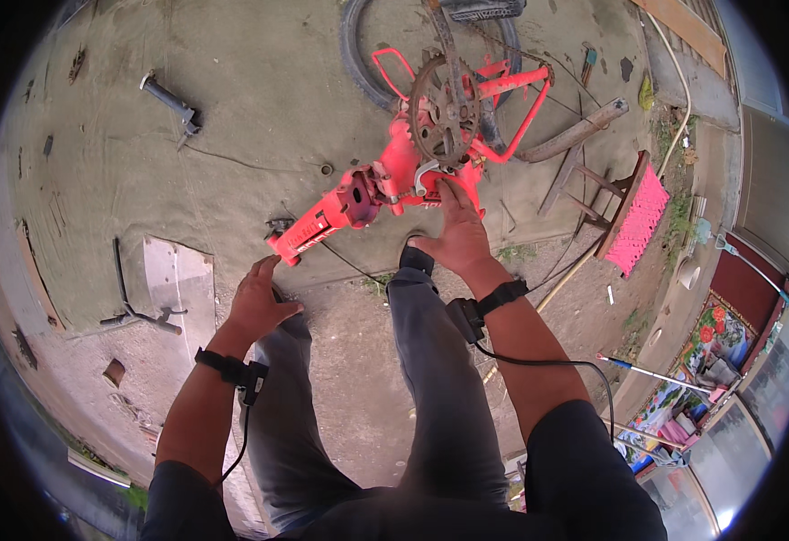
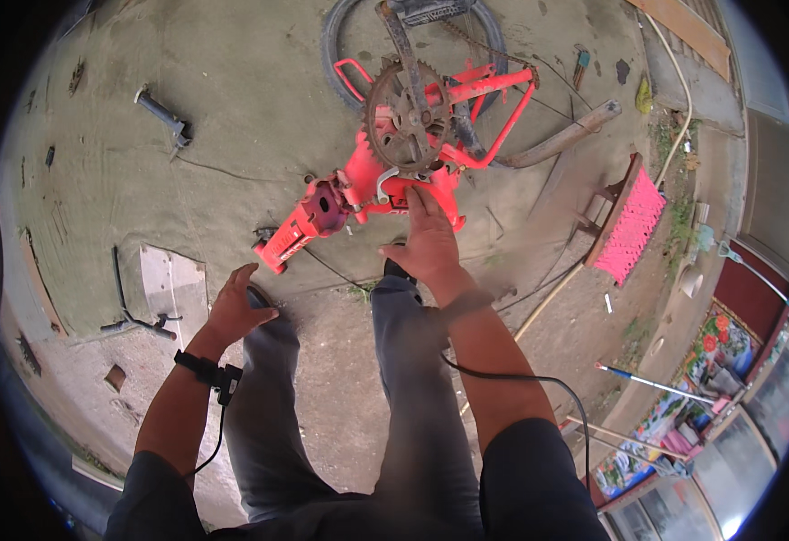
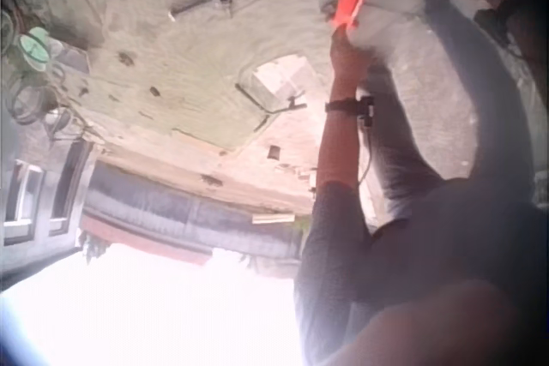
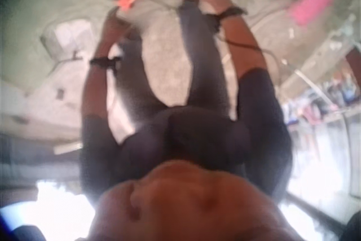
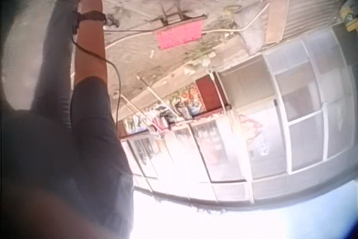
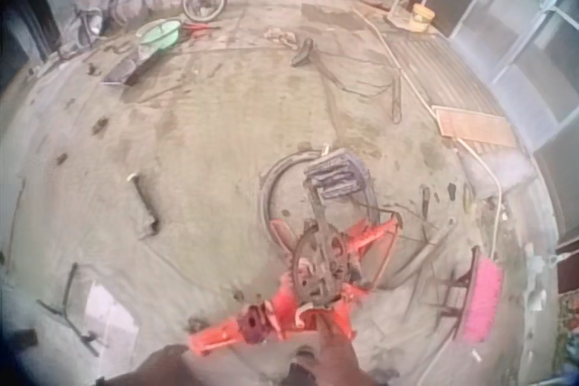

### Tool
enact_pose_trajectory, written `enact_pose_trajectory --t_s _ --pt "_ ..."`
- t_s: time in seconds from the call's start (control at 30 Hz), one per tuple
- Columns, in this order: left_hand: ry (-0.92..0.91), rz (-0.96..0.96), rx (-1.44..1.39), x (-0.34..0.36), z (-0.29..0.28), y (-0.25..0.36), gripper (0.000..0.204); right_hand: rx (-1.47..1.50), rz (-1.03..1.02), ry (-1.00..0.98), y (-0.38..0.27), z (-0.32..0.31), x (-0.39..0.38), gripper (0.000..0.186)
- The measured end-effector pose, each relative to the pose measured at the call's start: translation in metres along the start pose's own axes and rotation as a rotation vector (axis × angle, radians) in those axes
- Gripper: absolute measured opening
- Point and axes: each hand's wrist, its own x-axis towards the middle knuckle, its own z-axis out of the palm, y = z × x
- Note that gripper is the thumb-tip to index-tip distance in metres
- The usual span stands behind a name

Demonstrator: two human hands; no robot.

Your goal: The person works on a red bicycle frame in a cluttered outdoor yard. They use a grease gun to apply lubricant to the bottom bracket area, then handle a patterned seat cover and place it on a nearby motorbike. The person also picks up and inspects a wire basket and the bicycle frame, moving around the yard between actions.

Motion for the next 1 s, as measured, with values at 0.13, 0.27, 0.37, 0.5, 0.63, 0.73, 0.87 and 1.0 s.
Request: enact_pose_trajectory --t_s 0.13,0.27,0.37,0.5,0.63,0.73,0.87,1.0 --pt "0.025 0.082 -0.012 0.088 0.029 -0.016 0.098 -0.108 -0.094 0.277 0.006 0.026 0.038 0.086" --pt "-0.061 0.069 -0.035 0.142 0.048 -0.032 0.089 -0.19 -0.207 0.392 0.005 0.029 0.049 0.056" --pt "-0.195 0.034 -0.134 0.162 0.056 -0.047 0.074 -0.19 -0.199 0.464 0.001 0.032 0.05 0.043" --pt "-0.198 0.094 -0.18 0.171 0.065 -0.065 0.062 0.145 -0.214 0.536 -0.005 0.051 0.059 0.048" --pt "-0.139 0.142 -0.188 0.172 0.072 -0.071 0.057 0.378 -0.196 0.44 0.002 0.066 0.062 0.066" --pt "-0.086 0.142 -0.187 0.169 0.073 -0.069 0.054 0.621 -0.142 0.331 0.013 0.075 0.056 0.081" --pt "-0.086 0.118 -0.115 0.165 0.067 -0.065 0.052 0.971 -0.041 0.246 0.027 0.093 0.06 0.09" --pt "-0.046 0.133 -0.083 0.164 0.058 -0.059 0.051 1.153 -0.057 0.276 0.032 0.101 0.064 0.091"
